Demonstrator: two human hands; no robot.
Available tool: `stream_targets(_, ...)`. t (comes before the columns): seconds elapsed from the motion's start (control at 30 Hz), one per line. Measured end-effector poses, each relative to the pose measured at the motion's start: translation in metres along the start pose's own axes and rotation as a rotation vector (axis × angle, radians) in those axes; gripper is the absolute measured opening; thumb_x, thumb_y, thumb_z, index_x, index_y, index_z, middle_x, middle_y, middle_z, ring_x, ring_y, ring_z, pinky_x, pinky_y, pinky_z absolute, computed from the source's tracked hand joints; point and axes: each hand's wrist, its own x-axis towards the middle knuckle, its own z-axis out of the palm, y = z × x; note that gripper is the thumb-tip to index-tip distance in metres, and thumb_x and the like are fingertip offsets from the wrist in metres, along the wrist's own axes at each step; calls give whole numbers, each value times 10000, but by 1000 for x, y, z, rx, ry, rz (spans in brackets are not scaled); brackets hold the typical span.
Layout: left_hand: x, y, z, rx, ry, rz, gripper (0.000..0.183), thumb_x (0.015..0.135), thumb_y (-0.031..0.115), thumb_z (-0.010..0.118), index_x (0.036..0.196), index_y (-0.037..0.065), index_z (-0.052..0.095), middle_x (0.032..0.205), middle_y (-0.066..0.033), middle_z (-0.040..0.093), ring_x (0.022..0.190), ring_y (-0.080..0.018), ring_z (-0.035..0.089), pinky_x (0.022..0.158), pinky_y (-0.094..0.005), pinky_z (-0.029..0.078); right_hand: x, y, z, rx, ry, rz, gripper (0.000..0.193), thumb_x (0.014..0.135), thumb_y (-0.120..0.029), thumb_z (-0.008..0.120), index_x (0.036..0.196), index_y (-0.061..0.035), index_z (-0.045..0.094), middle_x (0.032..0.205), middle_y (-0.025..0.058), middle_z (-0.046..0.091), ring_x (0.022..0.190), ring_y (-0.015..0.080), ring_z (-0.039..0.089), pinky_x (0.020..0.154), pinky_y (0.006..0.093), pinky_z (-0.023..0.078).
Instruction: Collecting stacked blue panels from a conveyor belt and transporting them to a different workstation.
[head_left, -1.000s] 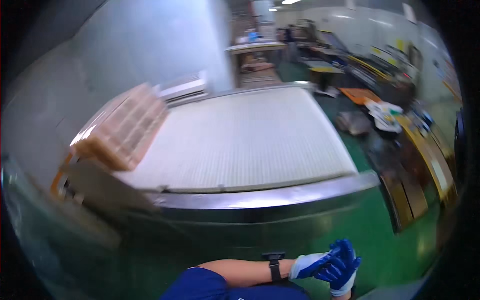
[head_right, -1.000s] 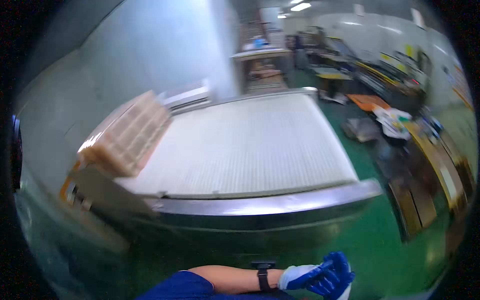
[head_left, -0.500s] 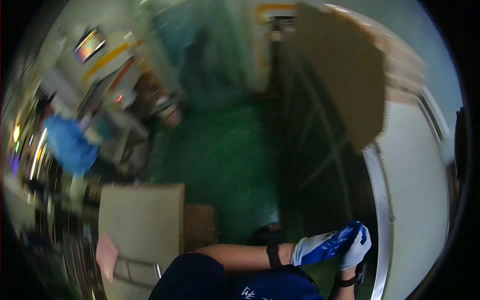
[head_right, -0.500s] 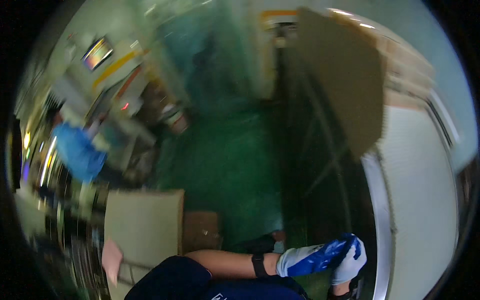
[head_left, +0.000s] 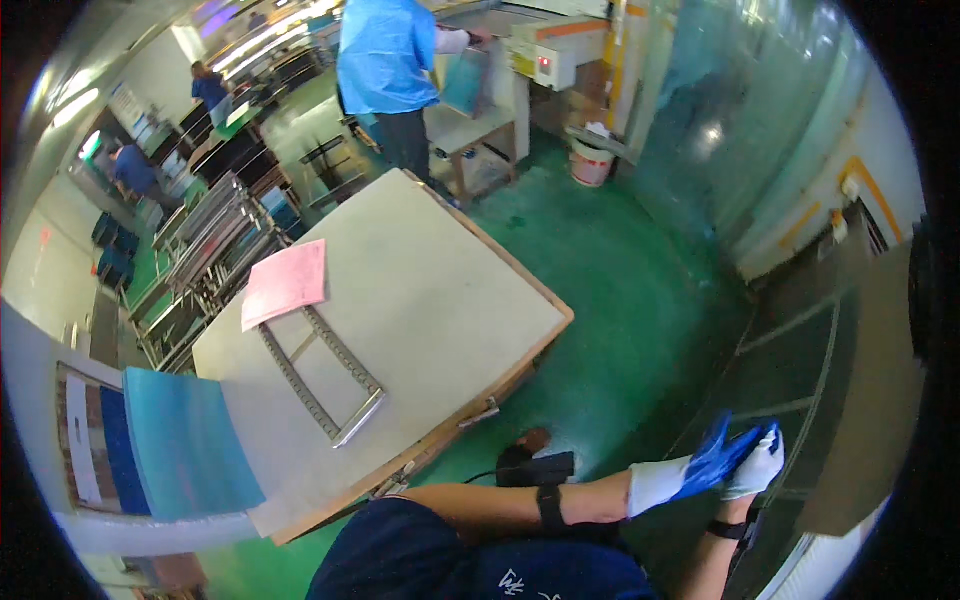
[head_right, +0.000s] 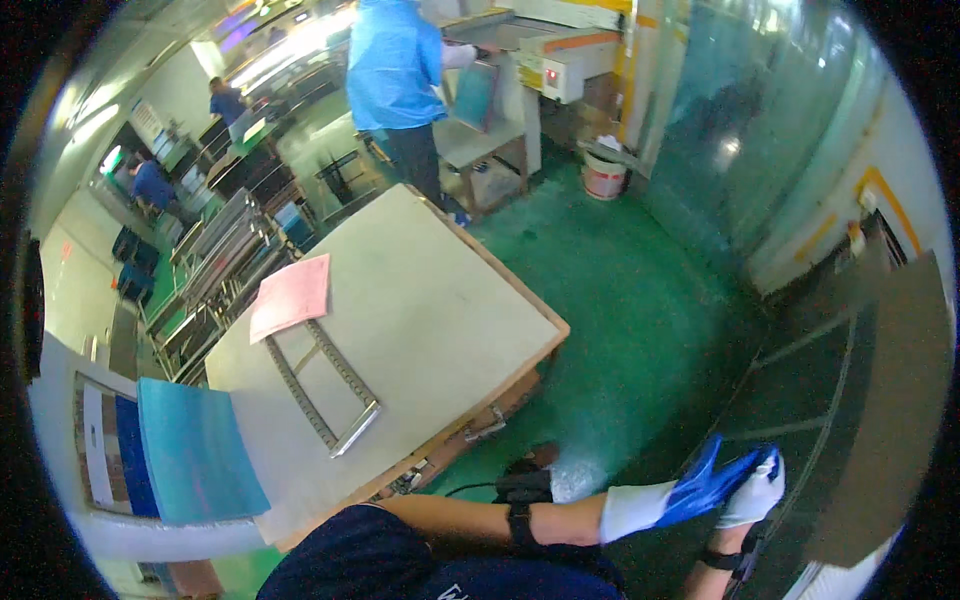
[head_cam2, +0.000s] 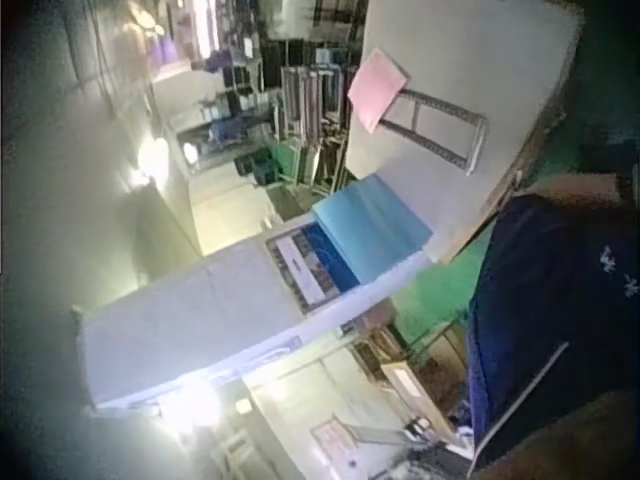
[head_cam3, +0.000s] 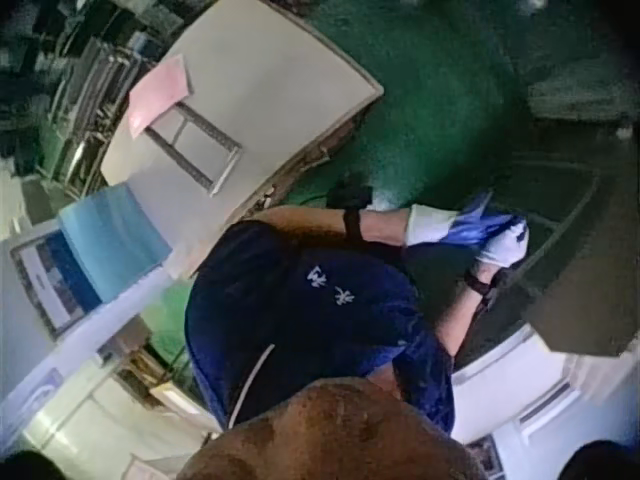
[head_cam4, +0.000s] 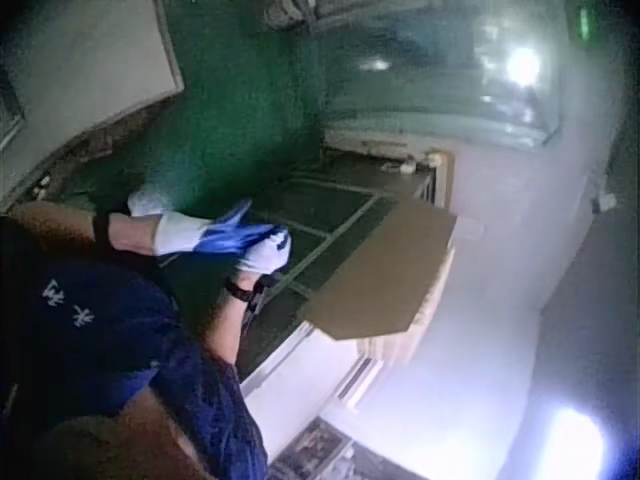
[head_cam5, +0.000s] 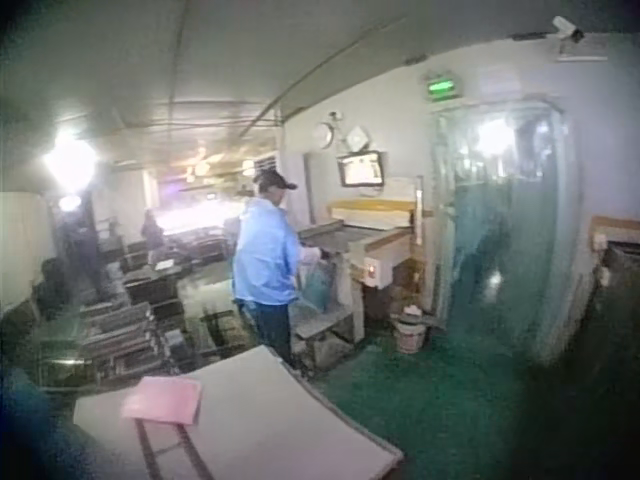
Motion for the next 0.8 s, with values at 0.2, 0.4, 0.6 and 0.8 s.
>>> stream_targets(0.2,-10,100,-75,446,161,0,558,961,225,589,1419,-23,390,1412,-161,475,1294,-264,462,1105,-358,341,67,-49,52,167,-64,-2,345,1003,-287,488,1003,28,631,873,47,640,781,147,561,708,306,464)
stream_targets(0.4,16,138,-94,1123,505,701,547,878,276,699,1304,3,492,1219,-179,591,1103,-285,596,911,-362,501,17,-146,159,43,-590,-370,281,888,-247,599,965,8,688,907,132,696,821,245,648,794,363,495)
stream_targets(0.6,1,162,-171,704,1100,255,398,942,280,619,1240,27,541,968,-107,660,913,-193,620,847,-347,500,29,-173,206,673,-834,-91,543,971,-331,557,1354,42,468,1218,130,609,1074,213,605,947,378,477)
stream_targets(0.8,29,169,-122,580,614,753,562,943,276,629,1378,26,376,1222,-115,559,1120,-170,524,993,-353,424,11,-203,241,1153,-1166,462,666,994,-548,355,1318,12,509,1278,143,583,1160,283,558,1038,415,406)
